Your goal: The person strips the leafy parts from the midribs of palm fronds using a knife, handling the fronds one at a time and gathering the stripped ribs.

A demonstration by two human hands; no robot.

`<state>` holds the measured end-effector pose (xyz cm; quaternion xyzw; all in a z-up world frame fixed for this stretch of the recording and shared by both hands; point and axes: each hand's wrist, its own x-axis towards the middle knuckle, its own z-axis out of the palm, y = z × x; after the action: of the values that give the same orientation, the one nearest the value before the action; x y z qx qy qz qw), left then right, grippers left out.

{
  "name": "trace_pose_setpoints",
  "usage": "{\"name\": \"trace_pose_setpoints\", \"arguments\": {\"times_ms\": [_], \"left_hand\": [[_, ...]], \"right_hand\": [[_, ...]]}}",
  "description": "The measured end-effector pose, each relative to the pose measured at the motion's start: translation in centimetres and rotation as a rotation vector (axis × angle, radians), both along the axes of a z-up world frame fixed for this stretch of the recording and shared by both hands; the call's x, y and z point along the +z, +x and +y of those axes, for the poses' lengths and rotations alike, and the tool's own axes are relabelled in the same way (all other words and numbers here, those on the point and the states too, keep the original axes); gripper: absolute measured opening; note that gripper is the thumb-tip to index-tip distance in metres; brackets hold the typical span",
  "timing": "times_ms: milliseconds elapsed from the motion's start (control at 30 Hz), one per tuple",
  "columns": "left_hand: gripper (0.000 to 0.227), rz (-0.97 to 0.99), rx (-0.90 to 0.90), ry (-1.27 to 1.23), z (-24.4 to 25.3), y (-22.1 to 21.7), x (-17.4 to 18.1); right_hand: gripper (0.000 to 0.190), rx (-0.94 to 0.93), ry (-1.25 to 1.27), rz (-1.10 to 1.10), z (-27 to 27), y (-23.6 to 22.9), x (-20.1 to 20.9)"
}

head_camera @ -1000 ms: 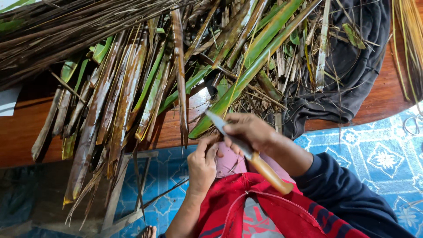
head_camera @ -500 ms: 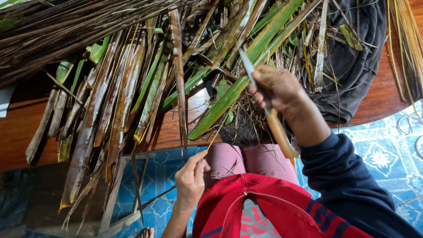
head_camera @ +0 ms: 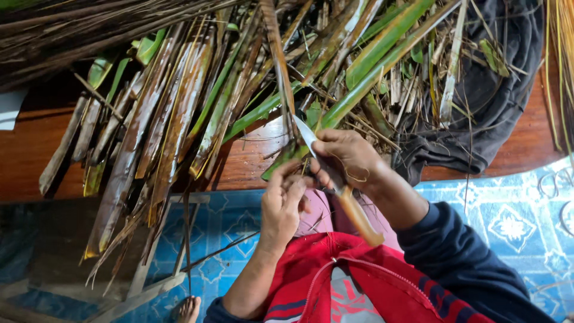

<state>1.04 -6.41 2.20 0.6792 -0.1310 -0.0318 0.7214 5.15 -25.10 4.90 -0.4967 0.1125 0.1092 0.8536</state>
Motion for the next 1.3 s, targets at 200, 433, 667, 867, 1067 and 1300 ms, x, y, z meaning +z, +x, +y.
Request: {"name": "trace_pose_setpoints", "arguments": {"times_ms": [200,433,667,867,1067,1300], "left_hand": [[0.073,0.08,0.149,-0.212,4.5,0.6,0.9],[0.03,-0.114,0.405,0.103,5.8,1.1,1.4],[0.019,-0.509,0.212,0.298,-3.0,3.0,-0.7],[0.013,-0.413,0.228,0.237,-3.8,3.8,-1.2],[0.011,-0.432,0.227,0.316,-2.8,3.6,-0.6],[0.013,-0.46,0.251,0.378,-1.1,3.0,-0.1]], "right_hand": [[0.012,-0.046,-0.026,0.006,-1.7,-0.9,2.6],[0.005,-0.061,0.091,-0.024,-1.1,-1.2,1.3],[0.009,-0.014,0.122,-0.05,-0.4,-1.0,-0.9],[0.009,-0.01,0.123,0.011,-0.8,-0.3,-0.9],[0.012,-0.001,0.055,0.014,-2.5,1.6,-1.0],[0.013,0.041,0.021,0.01,-3.3,4.0,-0.4]]}}
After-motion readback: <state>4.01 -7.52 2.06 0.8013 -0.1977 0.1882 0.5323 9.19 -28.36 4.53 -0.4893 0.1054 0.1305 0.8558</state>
